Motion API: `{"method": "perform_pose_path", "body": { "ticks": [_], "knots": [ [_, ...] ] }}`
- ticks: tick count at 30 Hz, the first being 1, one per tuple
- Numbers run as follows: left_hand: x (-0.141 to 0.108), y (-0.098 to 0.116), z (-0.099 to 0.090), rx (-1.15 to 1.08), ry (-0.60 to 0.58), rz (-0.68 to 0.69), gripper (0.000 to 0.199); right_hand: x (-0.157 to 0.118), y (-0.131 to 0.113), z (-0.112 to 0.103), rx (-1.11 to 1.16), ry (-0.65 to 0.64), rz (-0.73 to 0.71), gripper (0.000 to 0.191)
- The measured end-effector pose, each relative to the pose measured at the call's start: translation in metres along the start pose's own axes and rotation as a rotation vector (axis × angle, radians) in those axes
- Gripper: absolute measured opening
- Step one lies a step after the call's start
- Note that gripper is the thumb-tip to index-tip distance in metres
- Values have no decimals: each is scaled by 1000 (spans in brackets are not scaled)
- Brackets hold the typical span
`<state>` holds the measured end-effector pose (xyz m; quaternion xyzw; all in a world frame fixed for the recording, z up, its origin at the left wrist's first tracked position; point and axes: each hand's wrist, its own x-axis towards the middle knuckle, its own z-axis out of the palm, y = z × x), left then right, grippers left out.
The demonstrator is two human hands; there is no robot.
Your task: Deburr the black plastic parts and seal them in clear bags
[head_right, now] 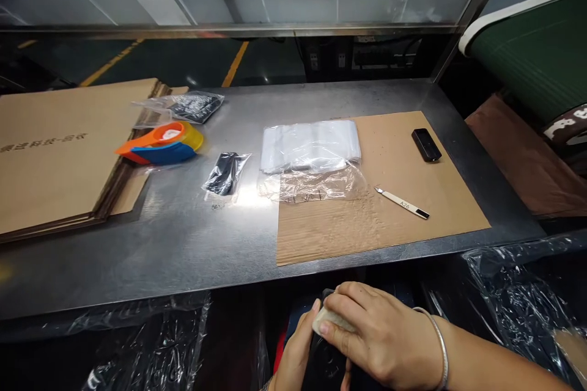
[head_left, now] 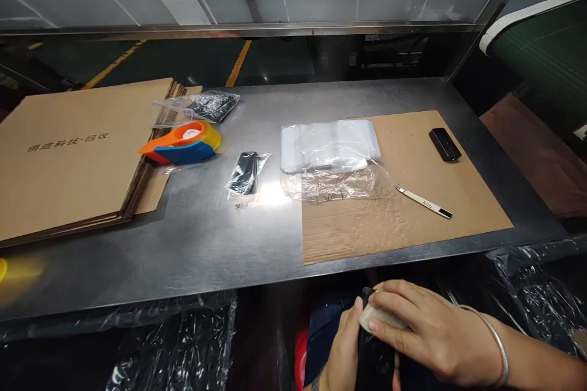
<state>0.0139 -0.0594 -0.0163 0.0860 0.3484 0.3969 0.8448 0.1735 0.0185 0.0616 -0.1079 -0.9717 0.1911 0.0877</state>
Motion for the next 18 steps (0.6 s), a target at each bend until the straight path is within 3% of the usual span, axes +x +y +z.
{"method": "perform_pose_path", "body": {
  "ticks": [4,7,14,18],
  "knots": [
    [-1,1,2,-80,-47,-29,64,-4,1,1,-7,-54,72,40],
    [-4,6,6,-51,-34,-13,57,-2,0,1,9,-27,46,39],
    [-3,9,8,-93,-56,-61,65,-1,1,-2,-9,-72,77,39],
    [-3,10,9,-8,-41,-57,71,1,1,0,20,-28,30,39]
  ]
}}
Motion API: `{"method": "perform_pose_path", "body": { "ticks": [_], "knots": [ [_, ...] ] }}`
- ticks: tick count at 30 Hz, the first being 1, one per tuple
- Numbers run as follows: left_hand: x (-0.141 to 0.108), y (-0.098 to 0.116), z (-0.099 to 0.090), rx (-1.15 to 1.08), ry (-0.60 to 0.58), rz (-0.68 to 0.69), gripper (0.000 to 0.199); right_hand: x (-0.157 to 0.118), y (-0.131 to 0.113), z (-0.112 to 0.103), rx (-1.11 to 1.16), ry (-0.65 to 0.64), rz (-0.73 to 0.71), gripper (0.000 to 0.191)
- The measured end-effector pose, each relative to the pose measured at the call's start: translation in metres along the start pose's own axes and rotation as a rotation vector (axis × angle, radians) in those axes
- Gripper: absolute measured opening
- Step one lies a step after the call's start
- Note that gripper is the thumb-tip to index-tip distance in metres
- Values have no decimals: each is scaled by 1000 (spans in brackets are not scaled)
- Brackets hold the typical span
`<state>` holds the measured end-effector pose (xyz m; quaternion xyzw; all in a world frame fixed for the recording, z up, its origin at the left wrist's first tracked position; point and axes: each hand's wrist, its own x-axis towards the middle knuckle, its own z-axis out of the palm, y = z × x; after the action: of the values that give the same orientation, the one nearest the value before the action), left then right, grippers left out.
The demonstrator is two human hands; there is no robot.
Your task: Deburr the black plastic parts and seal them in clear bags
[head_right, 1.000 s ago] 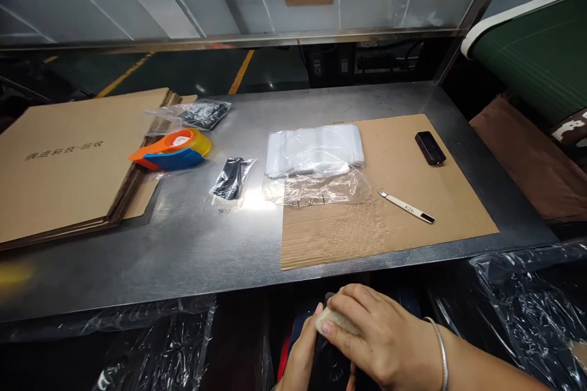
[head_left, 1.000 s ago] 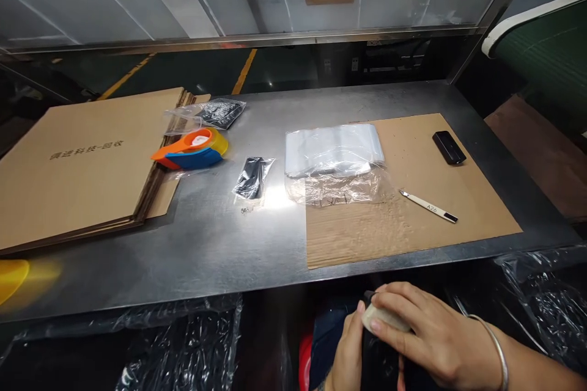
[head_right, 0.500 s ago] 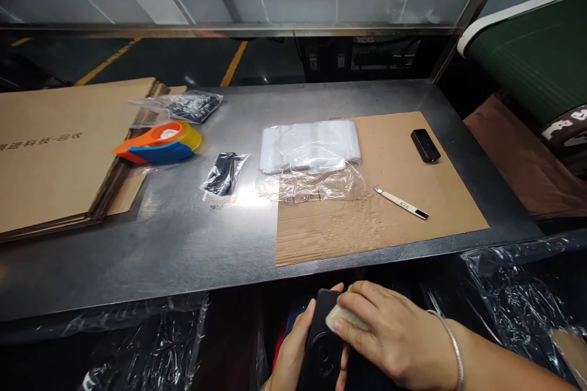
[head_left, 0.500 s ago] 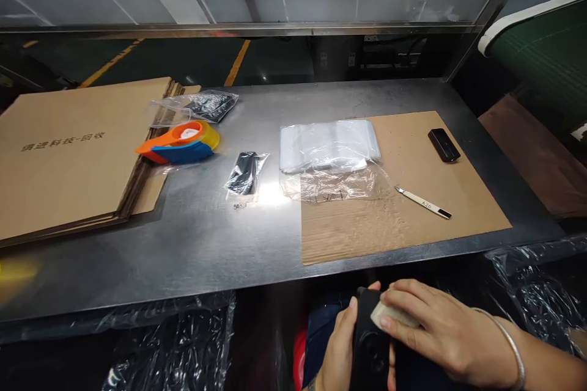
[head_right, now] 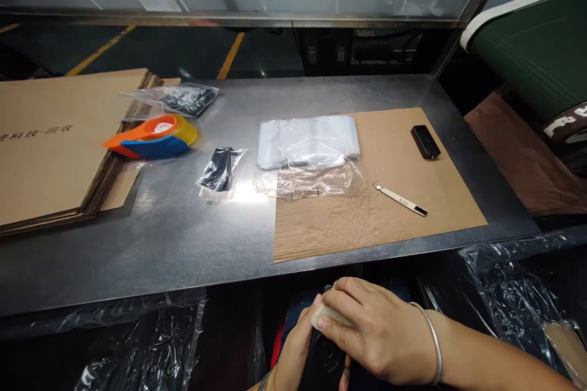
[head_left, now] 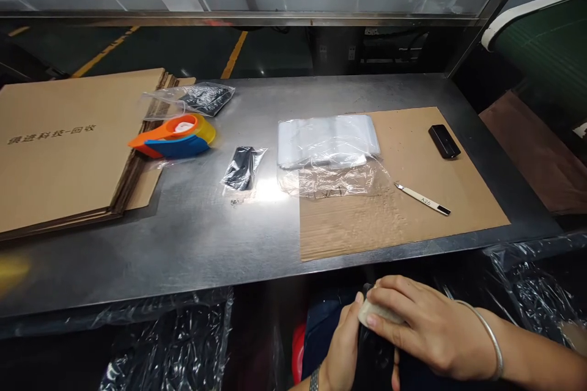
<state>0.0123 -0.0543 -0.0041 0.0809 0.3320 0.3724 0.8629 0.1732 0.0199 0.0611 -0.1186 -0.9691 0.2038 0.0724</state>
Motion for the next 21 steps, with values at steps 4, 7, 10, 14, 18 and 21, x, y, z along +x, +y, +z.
{"method": "perform_pose_path", "body": {
  "ticks": [4,7,10,14,18,21],
  "knots": [
    [0,-1,-2,-86,7,29,62,-2,0,-1,31,-39,50,40],
    [-1,-1,-1,-68,14,15,59,1,0,-2,30,-17,27,39],
    [-1,0,1,-10,8,5,64,4,1,-2,43,18,-31,39],
    [-1,1,2,-52,1,18,68,2,2,-1,44,-30,47,42],
    [0,-1,0,51,44,-23,62,3,2,3,43,46,53,45],
    [1,-3,-3,-2,48,-20,63,4,4,5,67,55,67,49]
  ]
}}
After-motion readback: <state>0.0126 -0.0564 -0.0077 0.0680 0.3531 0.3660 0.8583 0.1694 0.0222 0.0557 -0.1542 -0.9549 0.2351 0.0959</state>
